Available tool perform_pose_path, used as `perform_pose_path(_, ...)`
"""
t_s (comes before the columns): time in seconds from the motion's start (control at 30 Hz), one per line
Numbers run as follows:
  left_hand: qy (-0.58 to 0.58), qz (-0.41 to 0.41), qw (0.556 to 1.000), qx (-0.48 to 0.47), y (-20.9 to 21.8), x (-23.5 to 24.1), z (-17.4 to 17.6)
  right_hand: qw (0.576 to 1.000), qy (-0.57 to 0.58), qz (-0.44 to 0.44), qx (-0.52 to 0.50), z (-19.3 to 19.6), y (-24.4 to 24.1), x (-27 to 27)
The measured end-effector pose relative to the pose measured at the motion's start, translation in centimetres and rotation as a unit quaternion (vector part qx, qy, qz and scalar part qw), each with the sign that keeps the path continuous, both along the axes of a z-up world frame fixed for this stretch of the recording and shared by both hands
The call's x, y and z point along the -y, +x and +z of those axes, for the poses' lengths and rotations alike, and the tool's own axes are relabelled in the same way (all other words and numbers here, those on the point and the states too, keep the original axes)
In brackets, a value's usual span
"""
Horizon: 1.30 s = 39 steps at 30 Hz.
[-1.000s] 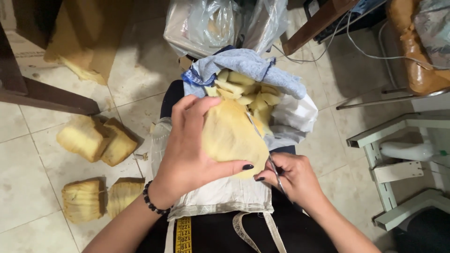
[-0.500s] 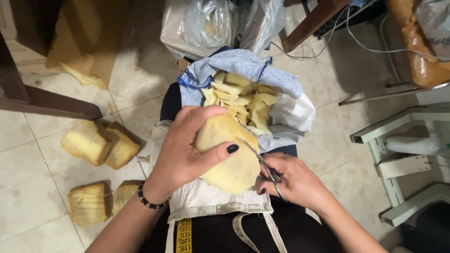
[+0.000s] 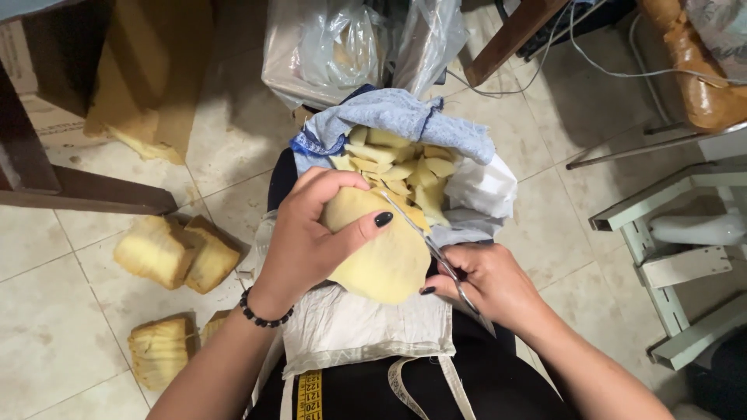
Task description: Cutting large pieces of yellow foam into smaller pieces using scissors and collecting them in a bag.
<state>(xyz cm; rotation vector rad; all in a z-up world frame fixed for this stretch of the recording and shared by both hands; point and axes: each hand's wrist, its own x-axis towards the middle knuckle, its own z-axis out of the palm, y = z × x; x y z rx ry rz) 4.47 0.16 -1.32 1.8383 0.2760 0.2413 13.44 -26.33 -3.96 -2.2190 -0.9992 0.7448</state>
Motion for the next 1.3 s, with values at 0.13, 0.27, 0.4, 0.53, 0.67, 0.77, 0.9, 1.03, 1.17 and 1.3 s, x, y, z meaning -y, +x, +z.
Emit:
perform_pose_path(0.13,-0.027,-0.004,0.999,-0.031,0.4,-0.2,-0.1,1.0,0.014,-0.002,0.006,0.1,-0.2,0.2)
perform_pose_path(0.27,-0.025,-0.043,0.997,-0.062,0.6,-0.7,1.3,0.999,-0.026,0.034,0.013,1.0,0.5,0.3)
perform_pose_path(0.4,0.045,-0.142,0.973,-0.175,0.6,-0.6,0.7,0.985,-0.133,0.104,0.025,1.4,0.5,0.3)
perform_pose_path(0.53,0.035,-0.109,0.982,-0.147,0.2,-0.1,1.0,0.978,-0.17,0.111,0.04,2.2,0.7,-0.4)
perform_pose_path(0.67,0.028,-0.085,0.993,-0.083,0.3,-0.3,0.5,0.994,-0.045,0.064,0.074,1.4,0.7,0.0)
perform_pose_path(0.77,-0.001,-0.059,0.994,-0.088,0.8,-0.4,0.1,0.998,-0.023,0.049,0.042,1.0,0.9,0.0)
perform_pose_path(0.9,-0.01,-0.049,0.997,-0.05,1.3,-0.6,-1.4,1.0,-0.01,0.022,0.003,0.6,1.0,0.4)
perform_pose_path(1.03,0.009,-0.061,0.997,-0.053,1.3,-0.8,-0.5,0.999,-0.005,0.042,0.028,0.8,1.1,0.6)
perform_pose_path(1.17,0.014,-0.141,0.974,-0.176,1.2,-0.4,0.5,0.992,-0.089,0.093,0.003,1.6,1.9,0.3)
perform_pose_path(1.3,0.059,-0.148,0.975,-0.158,1.2,0.4,0.6,0.981,-0.14,0.131,-0.009,2.8,2.1,-0.7)
